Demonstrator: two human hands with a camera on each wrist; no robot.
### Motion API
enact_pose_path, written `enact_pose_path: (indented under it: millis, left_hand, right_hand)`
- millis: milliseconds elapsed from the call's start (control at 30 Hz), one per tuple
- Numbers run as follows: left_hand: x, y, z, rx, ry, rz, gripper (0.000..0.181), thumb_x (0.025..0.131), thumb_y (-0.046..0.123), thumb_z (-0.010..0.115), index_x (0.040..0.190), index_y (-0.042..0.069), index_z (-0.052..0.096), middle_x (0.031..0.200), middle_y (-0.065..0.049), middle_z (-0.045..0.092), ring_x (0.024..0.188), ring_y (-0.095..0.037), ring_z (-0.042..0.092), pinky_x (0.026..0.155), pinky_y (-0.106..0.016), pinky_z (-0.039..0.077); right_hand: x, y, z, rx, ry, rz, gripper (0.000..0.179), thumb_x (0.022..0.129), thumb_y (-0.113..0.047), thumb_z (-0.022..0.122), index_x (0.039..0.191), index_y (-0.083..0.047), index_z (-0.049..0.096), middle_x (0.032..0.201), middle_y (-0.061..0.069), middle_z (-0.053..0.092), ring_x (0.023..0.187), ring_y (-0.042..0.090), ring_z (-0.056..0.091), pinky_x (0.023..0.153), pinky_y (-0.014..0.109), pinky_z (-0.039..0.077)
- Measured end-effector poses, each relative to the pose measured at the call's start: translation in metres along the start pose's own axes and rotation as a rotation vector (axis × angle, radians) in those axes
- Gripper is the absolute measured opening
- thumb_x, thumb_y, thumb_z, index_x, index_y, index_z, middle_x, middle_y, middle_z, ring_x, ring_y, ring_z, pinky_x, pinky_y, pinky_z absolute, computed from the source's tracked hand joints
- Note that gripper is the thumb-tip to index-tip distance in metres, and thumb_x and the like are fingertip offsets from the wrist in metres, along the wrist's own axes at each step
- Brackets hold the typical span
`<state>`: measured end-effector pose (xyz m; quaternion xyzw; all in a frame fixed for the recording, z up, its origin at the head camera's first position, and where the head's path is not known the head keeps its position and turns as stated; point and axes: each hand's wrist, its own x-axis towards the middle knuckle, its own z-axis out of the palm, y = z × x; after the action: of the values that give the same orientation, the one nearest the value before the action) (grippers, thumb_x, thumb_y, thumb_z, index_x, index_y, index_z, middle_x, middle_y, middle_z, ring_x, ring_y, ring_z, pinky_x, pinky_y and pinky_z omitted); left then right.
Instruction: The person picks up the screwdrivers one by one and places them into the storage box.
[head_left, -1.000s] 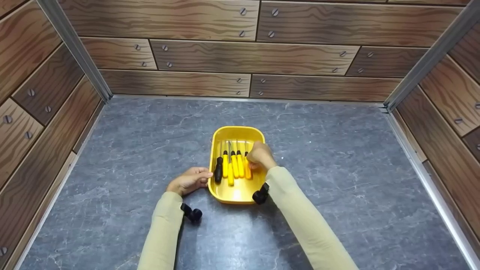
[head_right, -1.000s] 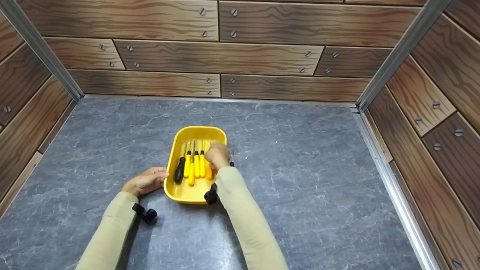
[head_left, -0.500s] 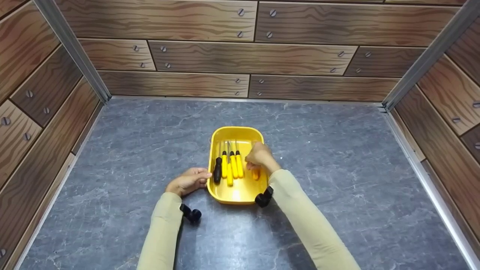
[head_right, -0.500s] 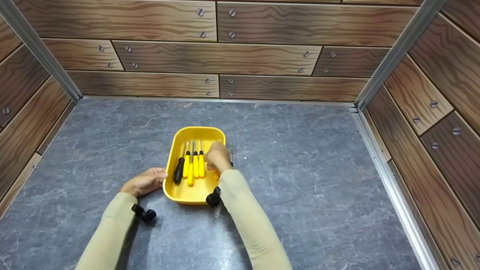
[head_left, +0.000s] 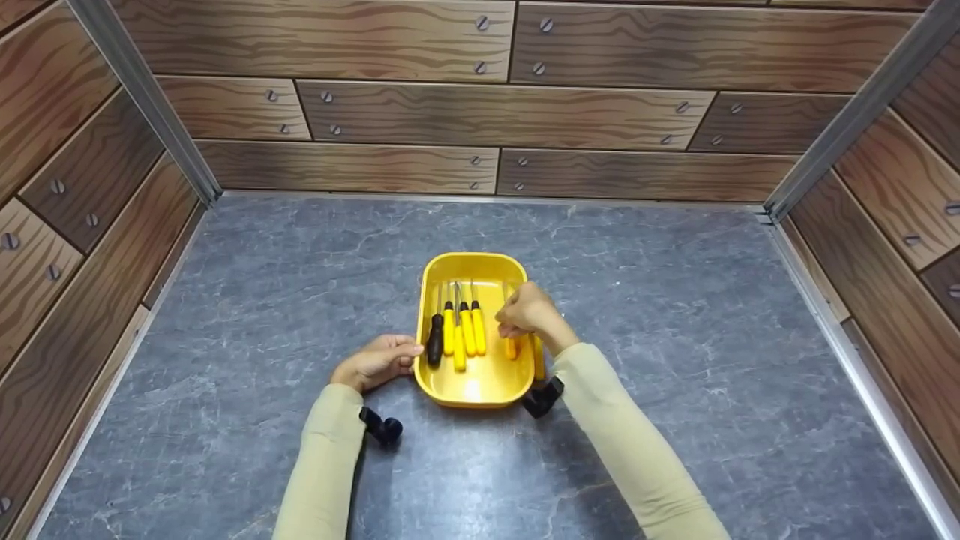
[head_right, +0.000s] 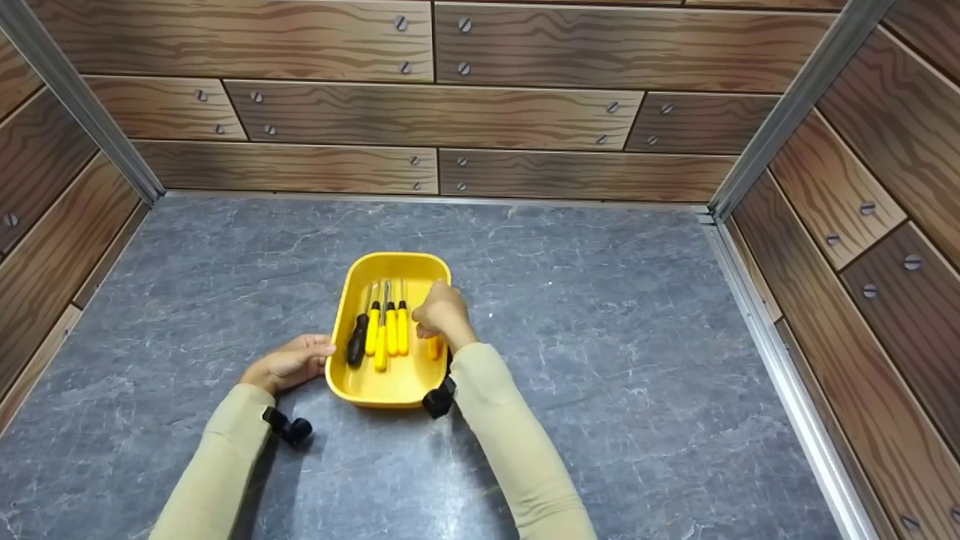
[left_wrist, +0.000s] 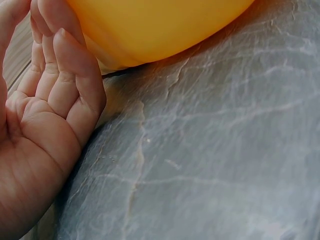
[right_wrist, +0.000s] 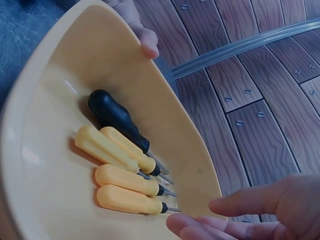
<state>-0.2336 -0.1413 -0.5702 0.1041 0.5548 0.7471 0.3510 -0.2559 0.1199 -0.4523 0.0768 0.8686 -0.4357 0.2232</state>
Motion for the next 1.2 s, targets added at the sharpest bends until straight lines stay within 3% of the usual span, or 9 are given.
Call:
enact_pose_path:
  millis: [133,333,467,733,1200]
  left_hand:
    - [0.000,0.004,0.003,-0.002,0.061,-0.053,0.008,0.093,0.010,0.057,0.086,0.013,0.061,0.076,0.008,0.067,0.072,-0.003,0.062,0.075,-0.021,0.055]
    - [-0.002,0.007,0.006,-0.012,0.071,-0.055,0.011,0.095,0.005,0.050,0.091,0.010,0.059,0.081,0.005,0.070,0.077,-0.005,0.067,0.077,-0.022,0.056]
    - [-0.001,0.006,0.006,-0.016,0.081,-0.060,0.013,0.094,0.005,0.050,0.090,0.011,0.060,0.081,0.005,0.070,0.076,-0.005,0.067,0.076,-0.022,0.056]
    - [-0.001,0.005,0.004,-0.011,0.075,-0.060,0.012,0.095,0.005,0.051,0.091,0.011,0.061,0.081,0.005,0.070,0.076,-0.005,0.066,0.077,-0.022,0.056]
    - [-0.001,0.005,0.005,0.001,0.090,-0.072,0.012,0.094,0.007,0.053,0.089,0.012,0.062,0.079,0.006,0.069,0.074,-0.005,0.064,0.077,-0.023,0.056]
  right_hand:
    - [-0.002,0.003,-0.003,0.017,0.001,-0.015,0.015,0.085,0.000,0.062,0.093,0.011,0.069,0.051,0.000,0.061,0.044,0.006,0.059,0.062,0.028,0.061]
    - [-0.004,0.008,-0.005,0.040,-0.020,-0.025,0.017,0.085,0.000,0.062,0.095,0.012,0.068,0.061,0.006,0.067,0.048,0.007,0.062,0.064,0.030,0.061]
    - [-0.006,0.010,-0.006,0.052,-0.024,-0.027,0.018,0.086,0.001,0.060,0.097,0.013,0.067,0.063,0.006,0.066,0.049,0.008,0.063,0.067,0.032,0.061]
    - [-0.009,0.016,-0.013,0.063,-0.039,-0.053,0.022,0.088,-0.004,0.060,0.100,0.014,0.066,0.060,0.002,0.063,0.051,0.006,0.063,0.054,0.022,0.057]
    - [-0.012,0.027,-0.027,0.157,-0.034,-0.077,0.023,0.088,-0.005,0.061,0.103,0.012,0.065,0.057,-0.003,0.063,0.050,0.005,0.063,0.057,0.023,0.059]
